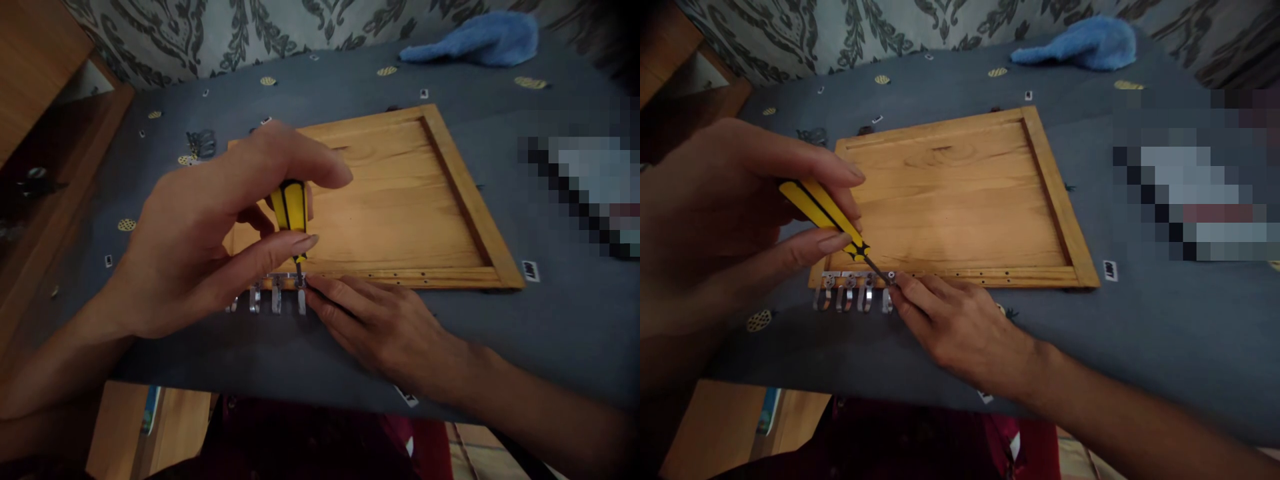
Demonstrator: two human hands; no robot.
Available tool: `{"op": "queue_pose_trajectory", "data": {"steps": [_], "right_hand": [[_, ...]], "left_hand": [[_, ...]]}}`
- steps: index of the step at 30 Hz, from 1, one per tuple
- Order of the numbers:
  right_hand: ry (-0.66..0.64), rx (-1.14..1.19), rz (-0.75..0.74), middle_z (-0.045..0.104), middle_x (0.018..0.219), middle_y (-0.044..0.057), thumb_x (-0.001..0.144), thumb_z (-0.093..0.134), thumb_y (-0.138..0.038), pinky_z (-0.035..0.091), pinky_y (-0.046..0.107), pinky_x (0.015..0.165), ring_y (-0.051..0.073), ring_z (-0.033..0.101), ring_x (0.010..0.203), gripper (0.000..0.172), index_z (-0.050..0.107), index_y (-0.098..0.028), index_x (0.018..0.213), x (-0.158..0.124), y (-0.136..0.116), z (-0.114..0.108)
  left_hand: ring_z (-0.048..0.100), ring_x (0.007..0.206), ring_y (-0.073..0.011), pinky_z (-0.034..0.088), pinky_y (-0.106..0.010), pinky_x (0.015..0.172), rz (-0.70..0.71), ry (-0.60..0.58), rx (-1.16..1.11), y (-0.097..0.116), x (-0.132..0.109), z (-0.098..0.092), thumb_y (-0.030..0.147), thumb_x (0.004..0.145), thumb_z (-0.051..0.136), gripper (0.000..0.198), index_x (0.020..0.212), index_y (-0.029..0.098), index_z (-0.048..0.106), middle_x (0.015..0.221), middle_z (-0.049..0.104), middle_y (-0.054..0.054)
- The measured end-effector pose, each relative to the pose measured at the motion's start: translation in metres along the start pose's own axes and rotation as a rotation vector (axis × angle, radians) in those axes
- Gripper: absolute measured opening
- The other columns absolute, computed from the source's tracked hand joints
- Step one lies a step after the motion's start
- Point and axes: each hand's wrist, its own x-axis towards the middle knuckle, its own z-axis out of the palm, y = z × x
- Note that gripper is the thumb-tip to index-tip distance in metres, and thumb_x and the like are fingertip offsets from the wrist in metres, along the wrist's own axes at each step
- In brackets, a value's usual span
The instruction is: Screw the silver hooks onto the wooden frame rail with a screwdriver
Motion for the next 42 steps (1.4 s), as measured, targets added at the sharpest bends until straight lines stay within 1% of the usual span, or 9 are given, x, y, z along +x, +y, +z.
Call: {"op": "queue_pose_trajectory", "data": {"steps": [9,14,17,18,20,27,33,37,42], "right_hand": [[-0.003,-0.024,0.001,0.066,0.110,0.011,0.094,0.042,-0.013,0.054,0.031,0.065,0.019,0.063,0.090,0.026,0.064,-0.010,0.107,0.002,0.000,-0.002],[-0.011,-0.015,-0.002,0.066,0.112,0.012,0.094,0.043,-0.013,0.055,0.033,0.067,0.020,0.063,0.091,0.025,0.064,-0.009,0.108,0.001,0.000,-0.002],[-0.009,-0.004,-0.003,0.066,0.113,0.012,0.092,0.046,-0.012,0.056,0.034,0.068,0.021,0.063,0.091,0.024,0.063,-0.008,0.109,0.000,0.000,-0.002],[-0.006,-0.003,-0.001,0.065,0.113,0.012,0.092,0.047,-0.012,0.056,0.034,0.068,0.021,0.063,0.091,0.024,0.063,-0.008,0.109,0.000,0.000,-0.002],[-0.011,-0.001,0.004,0.065,0.113,0.011,0.093,0.046,-0.012,0.056,0.033,0.068,0.020,0.063,0.091,0.025,0.063,-0.009,0.109,0.000,0.000,-0.001],[-0.005,0.010,0.002,0.065,0.114,0.012,0.093,0.045,-0.014,0.055,0.033,0.073,0.021,0.063,0.094,0.025,0.063,-0.008,0.110,0.000,0.000,0.000],[-0.017,0.007,0.009,0.065,0.114,0.012,0.094,0.042,-0.014,0.055,0.033,0.073,0.021,0.062,0.095,0.027,0.063,-0.010,0.110,0.001,-0.001,-0.001],[-0.006,0.001,0.012,0.065,0.114,0.012,0.094,0.042,-0.014,0.054,0.032,0.067,0.020,0.063,0.091,0.026,0.063,-0.010,0.109,0.000,-0.001,0.000],[0.000,-0.017,0.022,0.065,0.115,0.011,0.095,0.041,-0.014,0.054,0.031,0.065,0.019,0.062,0.089,0.027,0.064,-0.011,0.109,0.000,0.000,0.000]], "left_hand": [[0.063,0.093,-0.0153,0.056,-0.027,0.071,-0.062,-0.068,0.013,0.002,0.001,-0.005,0.017,0.085,0.061,0.034,0.116,0.021,0.049,0.116,0.063,0.001],[0.060,0.100,-0.0132,0.053,-0.027,0.074,0.053,-0.007,0.118,0.002,-0.001,-0.003,0.021,0.082,0.067,0.041,0.119,0.019,0.050,0.117,0.063,-0.001],[0.059,0.094,-0.0105,0.053,-0.026,0.075,-0.147,0.046,0.138,0.004,0.000,-0.004,0.023,0.084,0.066,0.032,0.113,0.020,0.054,0.114,0.064,0.001],[0.060,0.093,-0.0103,0.053,-0.025,0.074,-0.017,-0.002,0.122,0.004,0.000,-0.006,0.022,0.084,0.066,0.032,0.113,0.021,0.054,0.113,0.064,0.001],[0.061,0.093,-0.0125,0.053,-0.026,0.073,0.038,-0.054,0.118,0.004,-0.001,-0.010,0.022,0.084,0.065,0.035,0.116,0.022,0.052,0.112,0.065,0.001],[0.062,0.092,-0.0115,0.055,-0.029,0.073,-0.113,-0.132,0.114,0.007,-0.003,-0.011,0.028,0.090,0.055,0.035,0.123,0.025,0.043,0.119,0.059,0.003],[0.063,0.093,-0.0127,0.056,-0.026,0.076,-0.054,-0.127,0.179,0.007,-0.002,-0.011,0.025,0.090,0.056,0.030,0.118,0.024,0.049,0.112,0.062,0.005],[0.063,0.098,-0.0164,0.057,-0.031,0.079,-0.017,-0.230,0.098,0.006,-0.003,-0.018,0.020,0.089,0.056,0.037,0.125,0.027,0.048,0.113,0.062,0.003],[0.065,0.099,-0.0189,0.058,-0.031,0.076,0.079,-0.202,0.022,0.008,-0.002,-0.022,0.011,0.085,0.056,0.045,0.125,0.028,0.049,0.118,0.062,0.003]]}}
